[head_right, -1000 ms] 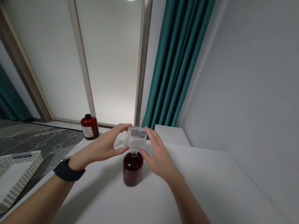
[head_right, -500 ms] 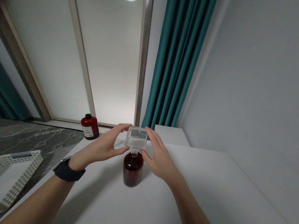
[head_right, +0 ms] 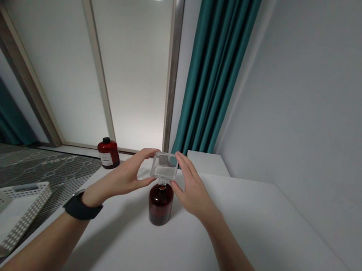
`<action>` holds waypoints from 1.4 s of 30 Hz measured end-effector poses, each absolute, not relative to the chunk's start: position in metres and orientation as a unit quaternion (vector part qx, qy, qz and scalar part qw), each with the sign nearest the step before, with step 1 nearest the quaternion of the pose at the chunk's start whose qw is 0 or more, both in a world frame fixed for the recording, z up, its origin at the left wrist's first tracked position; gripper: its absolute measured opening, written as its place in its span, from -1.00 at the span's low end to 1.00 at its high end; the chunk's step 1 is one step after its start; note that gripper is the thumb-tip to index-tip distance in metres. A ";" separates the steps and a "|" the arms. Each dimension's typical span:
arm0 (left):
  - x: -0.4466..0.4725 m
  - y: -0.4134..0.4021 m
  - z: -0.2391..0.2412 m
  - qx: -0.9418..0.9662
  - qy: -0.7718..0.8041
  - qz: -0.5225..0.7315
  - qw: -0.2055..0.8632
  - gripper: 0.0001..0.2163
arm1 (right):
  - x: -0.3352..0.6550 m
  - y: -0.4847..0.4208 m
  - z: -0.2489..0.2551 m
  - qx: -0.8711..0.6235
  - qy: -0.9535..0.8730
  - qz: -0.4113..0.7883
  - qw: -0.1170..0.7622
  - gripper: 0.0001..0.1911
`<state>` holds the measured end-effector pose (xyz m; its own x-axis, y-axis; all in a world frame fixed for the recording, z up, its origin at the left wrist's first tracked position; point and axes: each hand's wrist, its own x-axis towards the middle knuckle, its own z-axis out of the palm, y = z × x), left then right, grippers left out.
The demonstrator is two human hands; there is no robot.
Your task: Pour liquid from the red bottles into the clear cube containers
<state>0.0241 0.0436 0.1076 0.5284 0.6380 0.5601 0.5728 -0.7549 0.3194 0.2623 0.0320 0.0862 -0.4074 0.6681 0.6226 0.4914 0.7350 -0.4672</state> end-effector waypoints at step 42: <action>0.024 0.044 0.105 0.865 0.329 0.376 0.040 -0.36 | 0.265 0.031 0.084 -0.353 -0.821 0.143 0.425 -0.24</action>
<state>0.0236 0.0437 0.1051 0.5003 0.6002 0.6240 0.5396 -0.7798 0.3174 0.2653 0.0312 0.0844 -0.3891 0.7013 0.5973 0.4574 0.7099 -0.5356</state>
